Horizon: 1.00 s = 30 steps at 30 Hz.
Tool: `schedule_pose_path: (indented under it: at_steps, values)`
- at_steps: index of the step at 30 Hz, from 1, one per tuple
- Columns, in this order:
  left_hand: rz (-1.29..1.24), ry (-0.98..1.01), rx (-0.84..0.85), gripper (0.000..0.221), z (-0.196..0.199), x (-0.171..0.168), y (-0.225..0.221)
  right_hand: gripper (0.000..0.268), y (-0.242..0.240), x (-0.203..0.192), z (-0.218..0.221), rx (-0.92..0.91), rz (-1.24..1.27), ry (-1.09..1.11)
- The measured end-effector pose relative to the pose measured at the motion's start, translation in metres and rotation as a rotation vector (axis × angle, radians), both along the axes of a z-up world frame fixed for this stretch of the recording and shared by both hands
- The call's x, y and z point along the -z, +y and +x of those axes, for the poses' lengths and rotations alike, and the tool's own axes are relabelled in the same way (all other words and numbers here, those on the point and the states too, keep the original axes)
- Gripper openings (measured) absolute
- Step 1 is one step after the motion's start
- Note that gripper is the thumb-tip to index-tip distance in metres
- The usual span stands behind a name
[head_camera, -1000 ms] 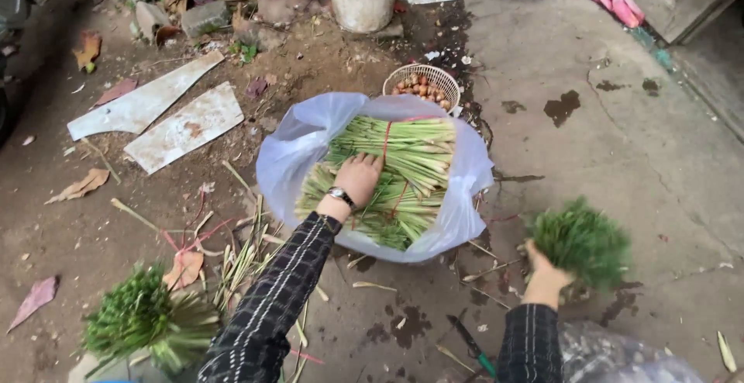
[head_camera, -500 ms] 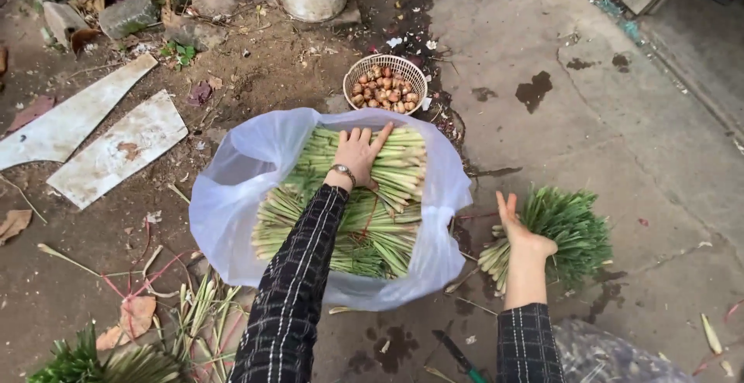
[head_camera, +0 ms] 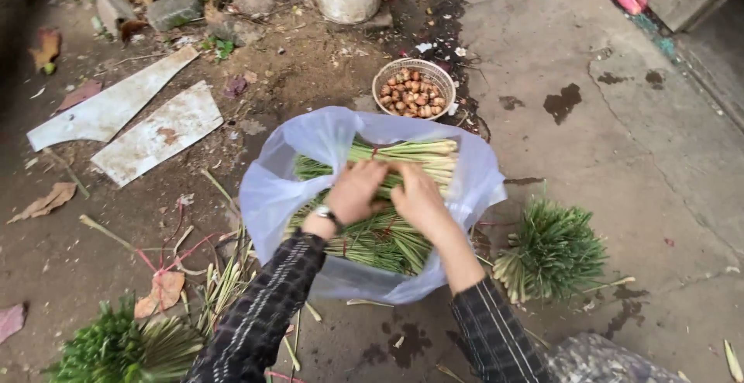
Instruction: Sorting, cleaning, and bundling lemongrass stalks into plastic bags for distribution.
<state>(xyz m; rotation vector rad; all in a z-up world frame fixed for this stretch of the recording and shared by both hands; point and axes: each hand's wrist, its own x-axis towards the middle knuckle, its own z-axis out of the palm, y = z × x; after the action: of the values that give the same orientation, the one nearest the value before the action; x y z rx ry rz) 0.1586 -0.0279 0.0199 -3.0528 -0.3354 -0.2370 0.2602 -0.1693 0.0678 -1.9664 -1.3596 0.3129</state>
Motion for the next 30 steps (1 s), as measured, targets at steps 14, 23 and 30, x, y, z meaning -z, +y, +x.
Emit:
schedule_pose_path:
  at_steps: [14,23,30]
  values:
    - [-1.150,-0.822,-0.076,0.077,-0.113,-0.042,0.029,0.103,0.159,0.090,0.015,0.216,-0.853,-1.030]
    - [-1.178,-0.784,-0.068,0.077,-0.109,-0.048,0.028,0.136,0.168,0.093,0.041,0.015,-0.748,-0.553]
    - [-1.274,-0.870,-0.131,0.083,-0.143,-0.064,0.059,0.123,0.045,0.034,-0.024,-0.025,-0.254,-0.558]
